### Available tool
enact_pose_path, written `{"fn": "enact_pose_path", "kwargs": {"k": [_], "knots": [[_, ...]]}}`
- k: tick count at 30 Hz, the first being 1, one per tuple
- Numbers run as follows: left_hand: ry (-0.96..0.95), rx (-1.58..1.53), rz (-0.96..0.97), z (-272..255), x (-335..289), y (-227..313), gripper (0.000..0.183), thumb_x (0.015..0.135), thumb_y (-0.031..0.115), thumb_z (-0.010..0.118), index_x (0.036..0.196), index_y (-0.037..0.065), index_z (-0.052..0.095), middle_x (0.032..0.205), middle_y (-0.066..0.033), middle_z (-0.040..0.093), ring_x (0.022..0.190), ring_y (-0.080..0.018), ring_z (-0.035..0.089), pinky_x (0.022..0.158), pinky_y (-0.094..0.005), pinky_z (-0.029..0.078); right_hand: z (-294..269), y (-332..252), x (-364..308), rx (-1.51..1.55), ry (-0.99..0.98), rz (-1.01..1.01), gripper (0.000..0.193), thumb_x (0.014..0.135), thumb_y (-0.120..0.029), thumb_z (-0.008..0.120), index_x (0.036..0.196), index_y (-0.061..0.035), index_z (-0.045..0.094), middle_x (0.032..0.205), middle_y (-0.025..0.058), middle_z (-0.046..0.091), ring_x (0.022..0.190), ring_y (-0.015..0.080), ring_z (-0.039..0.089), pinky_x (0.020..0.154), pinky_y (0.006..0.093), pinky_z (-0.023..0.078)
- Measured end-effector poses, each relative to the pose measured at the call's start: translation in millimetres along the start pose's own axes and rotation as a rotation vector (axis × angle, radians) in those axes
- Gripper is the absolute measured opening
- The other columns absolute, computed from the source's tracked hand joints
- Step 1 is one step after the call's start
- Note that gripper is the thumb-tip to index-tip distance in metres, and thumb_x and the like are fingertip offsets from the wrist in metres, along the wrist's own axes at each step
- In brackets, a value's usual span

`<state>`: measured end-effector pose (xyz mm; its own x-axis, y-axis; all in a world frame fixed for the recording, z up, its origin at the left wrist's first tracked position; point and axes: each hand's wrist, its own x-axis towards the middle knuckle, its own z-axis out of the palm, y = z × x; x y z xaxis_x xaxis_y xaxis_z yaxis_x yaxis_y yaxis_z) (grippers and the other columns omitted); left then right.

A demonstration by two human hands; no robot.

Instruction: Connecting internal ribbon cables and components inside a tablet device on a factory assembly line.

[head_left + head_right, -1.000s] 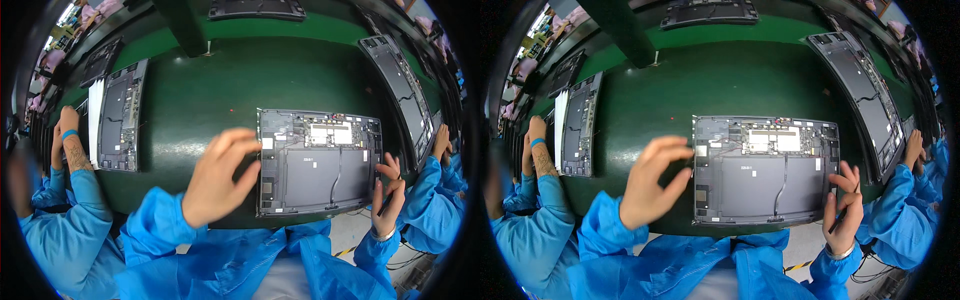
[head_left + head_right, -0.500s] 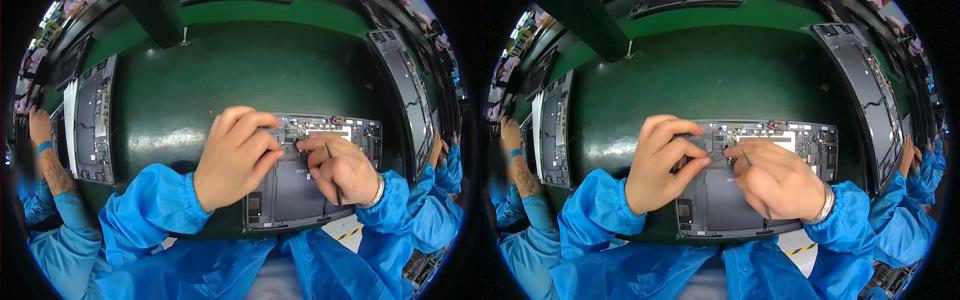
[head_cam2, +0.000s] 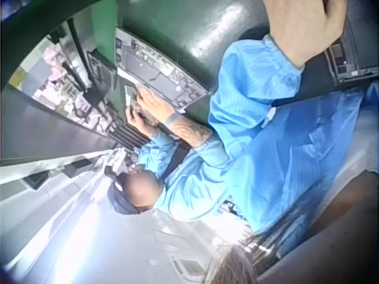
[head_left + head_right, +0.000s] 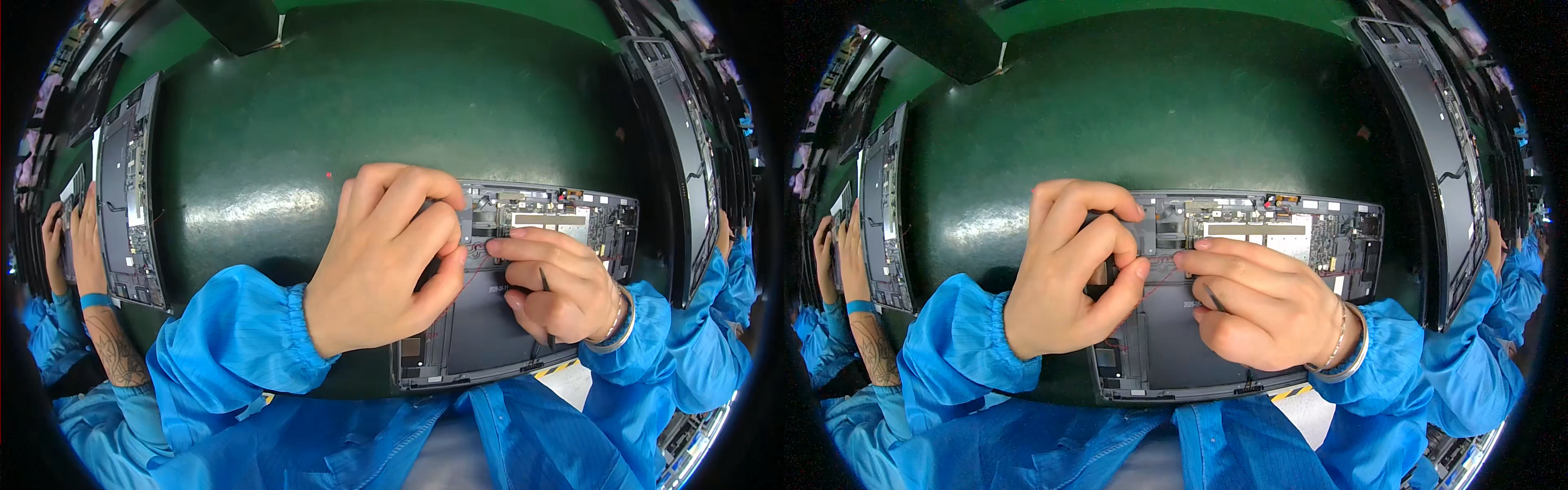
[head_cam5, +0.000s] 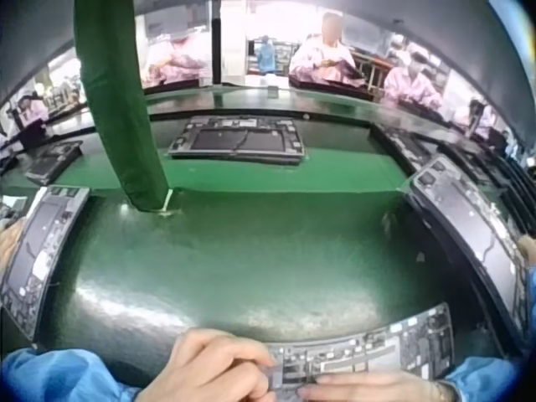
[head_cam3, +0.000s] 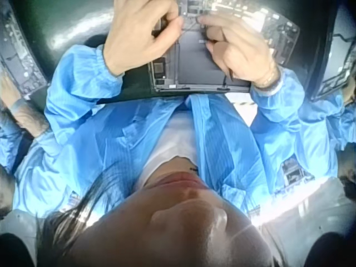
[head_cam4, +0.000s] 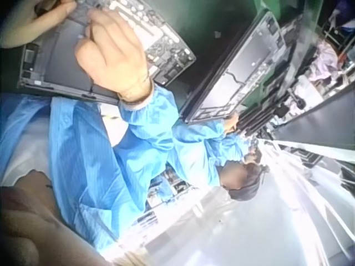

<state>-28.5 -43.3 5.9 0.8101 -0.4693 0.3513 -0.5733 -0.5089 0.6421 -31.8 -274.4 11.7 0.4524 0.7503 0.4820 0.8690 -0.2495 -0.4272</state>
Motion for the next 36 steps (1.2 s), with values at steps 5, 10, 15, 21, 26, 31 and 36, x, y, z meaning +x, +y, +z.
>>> {"fn": "enact_pose_path", "kwargs": {"k": [5,10,15,21,26,31,36], "knots": [[0.009,0.001,0.009,0.1,-0.5,0.1,0.019,0.069,0.003,0.071,0.073,0.009,0.053,0.109,-0.0086,0.058,0.098,-0.0304,0.048,0.085,-0.0382,0.039,2.7,-3.7,3.7,-0.121,-0.063,-0.049,0.019,0.066,-0.006,0.067,0.074,-0.0056,0.05,0.083,0.0114,0.06,0.092,0.0295,0.067,0.09,0.0418,0.056],[0.038,-0.019,0.004,3.1,-3.2,-0.9,0.019,0.066,0.004,0.074,0.078,0.009,0.06,0.108,-0.0067,0.06,0.098,-0.0293,0.05,0.085,-0.0381,0.041,9.1,-13.0,12.1,-0.18,-0.047,-0.046,0.018,0.061,-0.014,0.062,0.073,-0.0069,0.051,0.083,0.0111,0.06,0.093,0.0287,0.065,0.093,0.04,0.055],[0.027,-0.025,0.104,2.6,-5.3,-5.2,0.019,0.067,0.003,0.075,0.083,0.009,0.066,0.103,-0.003,0.063,0.099,-0.0269,0.052,0.085,-0.0376,0.041,10.0,-15.3,20.9,-0.195,-0.077,-0.009,0.019,0.06,-0.015,0.06,0.073,-0.0059,0.051,0.083,0.0121,0.06,0.094,0.0293,0.064,0.092,0.0397,0.054],[-0.042,-0.004,0.085,-2.5,-3.3,-1.7,0.019,0.068,0.005,0.076,0.083,0.009,0.066,0.103,-0.0037,0.063,0.099,-0.027,0.054,0.086,-0.0378,0.042,3.3,-1.1,8.9,0.038,-0.047,0.034,0.022,0.058,-0.014,0.063,0.071,-0.0029,0.049,0.082,0.0161,0.06,0.095,0.0333,0.066,0.087,0.0444,0.056],[0.039,-0.036,0.078,-2.3,-8.4,-3.1,0.02,0.067,0.003,0.076,0.081,0.008,0.063,0.103,-0.0067,0.062,0.097,-0.0286,0.055,0.082,-0.0382,0.044,1.9,0.8,6.8,-0.024,-0.068,-0.055,0.022,0.058,-0.013,0.064,0.071,-0.0033,0.049,0.081,0.0156,0.06,0.094,0.033,0.066,0.088,0.0434,0.057],[0.074,0.002,0.047,-1.1,-7.2,0.1,0.02,0.066,-0.001,0.074,0.077,0.007,0.058,0.104,-0.0083,0.061,0.095,-0.0299,0.056,0.078,-0.0378,0.046,5.4,1.1,11.1,-0.032,-0.053,-0.083,0.022,0.059,-0.014,0.065,0.07,-0.0048,0.049,0.079,0.0141,0.059,0.093,0.0326,0.067,0.088,0.043,0.057],[0.093,0.018,0.037,-0.4,-8.6,3.2,0.019,0.066,-0.002,0.072,0.076,0.006,0.057,0.104,-0.0095,0.061,0.094,-0.0311,0.056,0.078,-0.0385,0.046,1.5,-2.0,14.8,-0.044,-0.098,-0.134,0.025,0.064,0.003,0.067,0.075,-0.0037,0.045,0.077,0.0147,0.061,0.09,0.0336,0.068,0.086,0.0454,0.057]]}}
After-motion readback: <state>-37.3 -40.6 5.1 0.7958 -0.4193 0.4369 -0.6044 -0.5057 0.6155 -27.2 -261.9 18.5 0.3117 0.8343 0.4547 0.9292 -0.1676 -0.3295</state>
